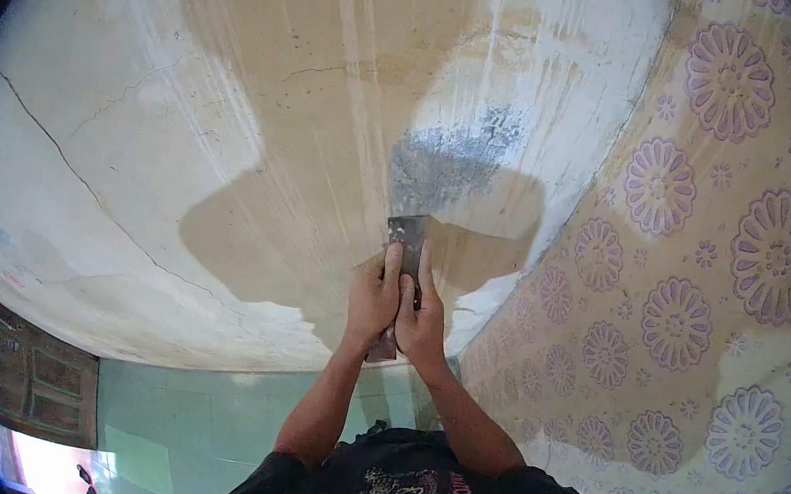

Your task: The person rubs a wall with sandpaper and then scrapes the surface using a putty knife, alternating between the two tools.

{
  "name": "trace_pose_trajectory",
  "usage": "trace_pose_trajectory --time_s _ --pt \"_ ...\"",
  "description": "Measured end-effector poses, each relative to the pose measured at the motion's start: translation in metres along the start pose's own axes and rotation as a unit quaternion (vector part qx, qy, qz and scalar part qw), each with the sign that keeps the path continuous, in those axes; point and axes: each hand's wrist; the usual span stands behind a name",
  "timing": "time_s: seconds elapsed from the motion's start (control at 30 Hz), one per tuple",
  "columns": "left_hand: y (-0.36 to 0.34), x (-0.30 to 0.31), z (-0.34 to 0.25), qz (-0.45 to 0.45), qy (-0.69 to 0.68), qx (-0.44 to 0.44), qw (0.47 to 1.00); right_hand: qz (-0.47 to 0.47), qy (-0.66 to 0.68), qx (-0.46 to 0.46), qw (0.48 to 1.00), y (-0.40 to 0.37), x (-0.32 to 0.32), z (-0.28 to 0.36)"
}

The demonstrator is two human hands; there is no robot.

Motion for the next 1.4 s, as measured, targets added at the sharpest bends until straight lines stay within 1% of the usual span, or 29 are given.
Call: trace_pose_trajectory --time_s 0.07,0.13,0.17,0.23,0.27,0.33,0.37,0.43,0.47,0.53,0.57,0.63,0.67,0.73,0.77,0.83,0.87,0.93,0.97,1.03,1.07,1.1,1.13,1.17,1.23,1.37,1.4 --pt "0.007 0.007 -0.020 -0.003 -0.019 0.015 1.000 -0.003 0.003 0.005 1.000 0.008 -0.001 0.006" --pt "0.026 0.017 -0.041 0.011 0.020 -0.022 0.999 -0.042 -0.043 0.033 0.998 0.030 0.001 0.029" --pt "0.028 0.019 -0.050 0.010 0.021 -0.020 1.000 -0.040 -0.042 0.032 0.998 0.034 0.002 0.038" --pt "0.031 0.016 -0.061 -0.019 -0.043 -0.030 0.998 -0.022 -0.003 0.010 1.000 0.040 0.007 0.050" --pt "0.027 0.014 -0.051 -0.020 -0.044 -0.031 0.998 -0.022 -0.004 0.012 1.000 0.037 0.008 0.039" --pt "0.012 0.005 -0.015 0.007 0.003 0.009 1.000 -0.055 -0.099 0.156 0.981 0.023 0.006 0.001" --pt "0.007 0.001 -0.006 0.006 0.003 0.006 1.000 -0.056 -0.098 0.159 0.981 0.018 0.004 -0.009" --pt "0.003 -0.006 -0.006 -0.043 -0.052 -0.020 0.998 -0.031 -0.053 0.109 0.992 0.015 0.003 -0.008" --pt "0.007 -0.004 -0.004 -0.043 -0.051 -0.017 0.998 -0.030 -0.053 0.107 0.992 0.016 0.005 -0.008" --pt "0.019 0.010 -0.027 0.005 0.015 0.007 1.000 0.003 -0.025 0.018 1.000 0.026 0.012 0.031" --pt "0.020 0.013 -0.033 0.006 0.015 0.010 1.000 0.005 -0.025 0.016 1.000 0.027 0.013 0.036" --pt "0.023 0.014 -0.042 0.008 -0.030 0.007 1.000 0.023 0.014 -0.020 0.999 0.031 0.015 0.041" --pt "0.020 0.010 -0.034 0.006 -0.031 0.004 0.999 0.023 0.013 -0.016 1.000 0.029 0.015 0.031" --pt "0.005 0.000 -0.009 -0.009 0.012 0.005 1.000 -0.029 -0.079 0.114 0.990 0.016 0.010 0.002" --pt "0.004 -0.003 -0.003 -0.012 0.011 0.002 1.000 -0.029 -0.079 0.118 0.989 0.015 0.009 -0.007" --pt "0.003 -0.003 -0.008 -0.018 -0.051 -0.008 0.999 -0.035 -0.053 0.137 0.989 0.016 0.007 -0.001" --pt "0.009 -0.002 -0.011 -0.018 -0.052 -0.009 0.998 -0.035 -0.053 0.138 0.988 0.020 0.009 0.001" --pt "0.017 0.009 -0.034 -0.006 -0.056 0.018 0.998 0.030 -0.006 -0.006 1.000 0.026 0.016 0.039" --pt "0.017 0.010 -0.032 -0.006 -0.056 0.019 0.998 0.030 -0.006 -0.006 1.000 0.025 0.015 0.036" --pt "0.014 0.008 -0.022 -0.004 -0.021 0.015 1.000 0.016 -0.068 0.016 0.997 0.022 0.012 0.023" --pt "0.010 0.004 -0.013 -0.005 -0.022 0.011 1.000 0.016 -0.068 0.019 0.997 0.017 0.010 0.011" --pt "0.000 -0.001 -0.003 -0.010 -0.010 0.026 1.000 0.006 -0.053 0.043 0.998 0.009 0.007 -0.005" --pt "-0.003 -0.003 -0.002 -0.016 0.002 0.041 0.999 -0.003 -0.039 0.068 0.997 0.007 0.007 -0.006" --pt "-0.003 -0.003 -0.003 -0.018 0.002 0.040 0.999 -0.002 -0.038 0.070 0.997 0.004 0.008 -0.007" --pt "0.000 0.001 -0.017 -0.012 -0.008 0.042 0.999 0.034 -0.007 -0.038 0.999 0.004 0.011 0.011" --pt "-0.004 -0.003 -0.010 -0.012 -0.029 0.055 0.998 0.067 0.001 -0.073 0.995 0.001 0.017 0.009" --pt "-0.004 -0.006 -0.004 -0.017 -0.036 0.051 0.998 0.047 -0.015 -0.032 0.998 0.002 0.013 0.002"
Point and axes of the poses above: each hand's wrist, its own y-axis towards the middle knuckle, its own x-axis out of the back of the hand, z = x × y, and after that the axes turned 2 degrees about z, right-handed
